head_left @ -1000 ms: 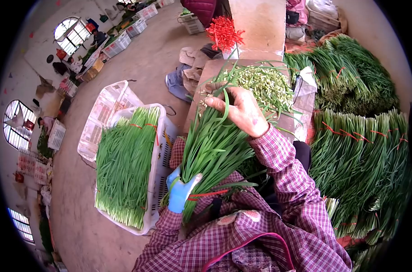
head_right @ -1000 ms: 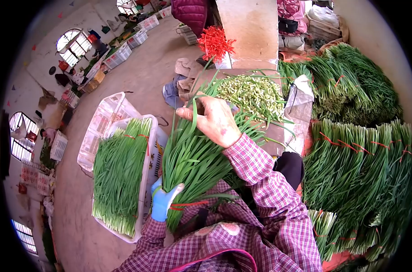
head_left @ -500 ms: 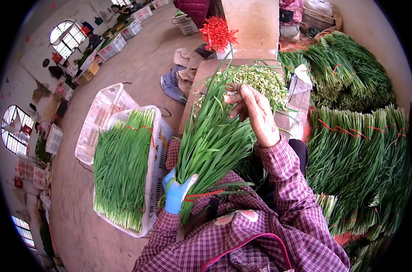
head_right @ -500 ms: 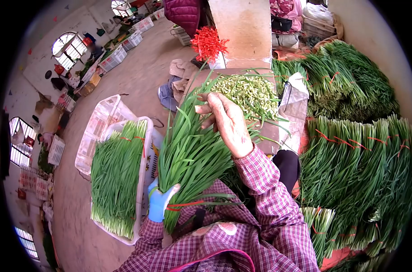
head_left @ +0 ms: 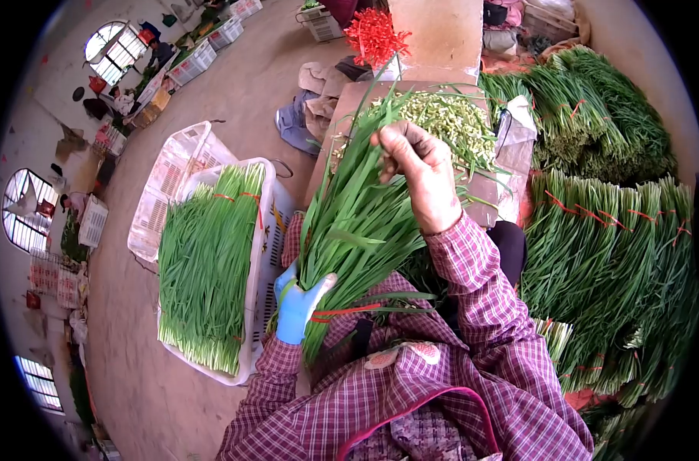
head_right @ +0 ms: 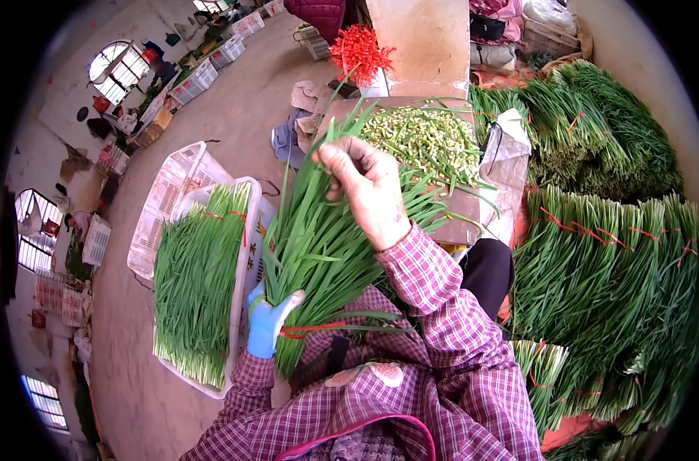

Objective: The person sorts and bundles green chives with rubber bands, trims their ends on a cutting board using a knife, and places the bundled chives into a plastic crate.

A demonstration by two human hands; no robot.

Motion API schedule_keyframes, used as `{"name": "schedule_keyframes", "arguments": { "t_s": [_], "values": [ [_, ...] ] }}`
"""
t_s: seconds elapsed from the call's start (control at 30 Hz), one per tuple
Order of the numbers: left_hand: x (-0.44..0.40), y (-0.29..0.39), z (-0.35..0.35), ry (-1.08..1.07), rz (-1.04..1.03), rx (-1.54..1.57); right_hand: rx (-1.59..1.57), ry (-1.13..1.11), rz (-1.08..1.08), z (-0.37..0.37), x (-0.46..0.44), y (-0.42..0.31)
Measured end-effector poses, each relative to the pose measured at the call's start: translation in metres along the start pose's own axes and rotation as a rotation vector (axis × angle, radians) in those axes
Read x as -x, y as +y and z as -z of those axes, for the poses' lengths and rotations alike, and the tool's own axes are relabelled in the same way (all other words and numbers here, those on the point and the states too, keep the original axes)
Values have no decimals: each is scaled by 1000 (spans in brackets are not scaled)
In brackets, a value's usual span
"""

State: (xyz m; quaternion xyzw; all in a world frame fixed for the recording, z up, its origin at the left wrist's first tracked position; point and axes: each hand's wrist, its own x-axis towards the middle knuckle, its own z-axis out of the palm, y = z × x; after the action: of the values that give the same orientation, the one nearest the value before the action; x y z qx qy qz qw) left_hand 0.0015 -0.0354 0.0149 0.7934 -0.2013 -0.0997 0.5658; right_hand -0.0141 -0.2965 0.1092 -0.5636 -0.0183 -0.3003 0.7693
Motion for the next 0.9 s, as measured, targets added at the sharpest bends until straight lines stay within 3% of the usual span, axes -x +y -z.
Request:
{"name": "schedule_keyframes", "arguments": {
  "t_s": [0.07, 0.17, 0.2, 0.27, 0.33, 0.37, 0.4, 0.47, 0.5, 0.6, 0.67, 0.8, 0.9],
  "values": [
    [-2, 6, 5, 22, 8, 63, -359, 106, -4, 13, -15, 5],
    [-8, 25, 27, 122, 165, 236, -384, 145, 185, 55, -32, -14],
    [-14, 29, 38, 163, 165, 360, -240, 208, 180, 63, -29, -24],
    [-28, 29, 60, 198, 158, 291, 311, 194, 176, 79, -19, -34],
    [-50, 16, 76, 241, 192, 638, 744, 112, 334, 108, -17, -5],
    [-62, 36, 77, 216, 285, 718, 955, 126, 230, 110, -6, 0],
    [-75, 35, 87, 135, 258, 723, 1097, 130, 250, 105, 3, 7],
    [-96, 44, 84, 206, 109, 763, 1241, 86, 452, 78, 18, 14],
    [-106, 49, 85, 204, 105, 761, 1266, 21, 481, 63, 24, 14],
    [-116, 69, 84, -283, 238, 1060, 1227, -218, 585, 18, 30, 11],
    [-117, 76, 78, -306, 307, 995, 1156, -398, 686, -5, 23, 14],
    [-101, 77, 60, -439, 258, 1171, 1187, -485, 838, -42, 7, 6],
    [-91, 75, 48, -334, 271, 1174, 1127, -619, 888, -52, -12, 7]
  ]
}}
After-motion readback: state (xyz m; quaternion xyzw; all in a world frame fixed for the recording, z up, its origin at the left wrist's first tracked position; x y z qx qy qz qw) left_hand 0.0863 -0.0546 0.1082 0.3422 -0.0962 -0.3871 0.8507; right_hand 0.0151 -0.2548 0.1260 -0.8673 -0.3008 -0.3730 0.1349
